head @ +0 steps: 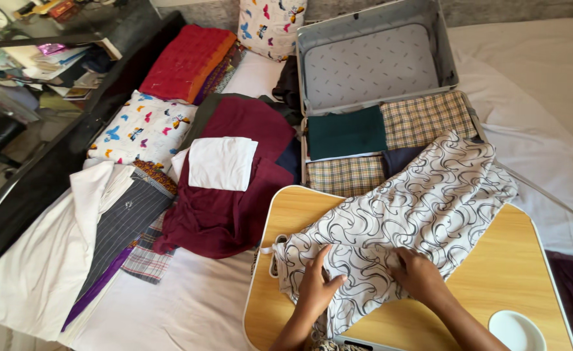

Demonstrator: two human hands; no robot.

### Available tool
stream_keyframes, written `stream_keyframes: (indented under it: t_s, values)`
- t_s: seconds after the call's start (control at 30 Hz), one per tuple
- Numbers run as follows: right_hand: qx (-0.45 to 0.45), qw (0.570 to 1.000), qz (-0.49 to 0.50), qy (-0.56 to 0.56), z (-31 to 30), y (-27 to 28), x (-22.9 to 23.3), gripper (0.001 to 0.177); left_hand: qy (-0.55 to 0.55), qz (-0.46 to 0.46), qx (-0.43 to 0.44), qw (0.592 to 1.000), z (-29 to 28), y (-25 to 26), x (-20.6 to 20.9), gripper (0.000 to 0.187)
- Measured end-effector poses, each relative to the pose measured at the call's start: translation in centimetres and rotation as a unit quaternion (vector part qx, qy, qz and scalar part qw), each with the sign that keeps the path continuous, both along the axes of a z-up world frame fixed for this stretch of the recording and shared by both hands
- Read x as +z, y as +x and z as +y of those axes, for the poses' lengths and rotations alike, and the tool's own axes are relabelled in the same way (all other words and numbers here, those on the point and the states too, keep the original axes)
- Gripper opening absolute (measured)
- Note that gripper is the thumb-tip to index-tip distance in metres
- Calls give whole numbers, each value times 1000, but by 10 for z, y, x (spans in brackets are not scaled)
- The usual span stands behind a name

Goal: The person folds various garments, including a plaid shirt, a dark blue t-shirt, a green t-shirt, and a patterned white top, on a wooden folding board. The folded clothes are then placed into an open suitcase on the bed.

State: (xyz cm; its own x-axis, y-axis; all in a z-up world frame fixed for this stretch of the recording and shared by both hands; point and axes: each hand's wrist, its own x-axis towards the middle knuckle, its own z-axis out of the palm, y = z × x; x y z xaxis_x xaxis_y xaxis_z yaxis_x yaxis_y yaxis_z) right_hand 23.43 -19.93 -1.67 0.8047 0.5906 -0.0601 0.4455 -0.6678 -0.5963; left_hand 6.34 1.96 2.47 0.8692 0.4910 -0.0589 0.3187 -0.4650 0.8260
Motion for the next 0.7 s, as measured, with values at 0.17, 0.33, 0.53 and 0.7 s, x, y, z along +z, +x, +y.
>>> stream_keyframes:
  t_s: [0.17,0.33,0.53,0.7]
  values:
    - [15,990,136,20,-1,-1,9,27,-111,-113,-13,987,3,7,-11,62]
    - [61,962,196,180,-1,4,21,31,-114,-104,14,988,-10,-1,-22,31]
    - [99,978,171,73,22,23,31,63,32,-243,95,965,-42,-45,-19,54]
    - [125,988,84,32,33,21,48,70,-17,-246,-1,969,-56,-60,-12,85]
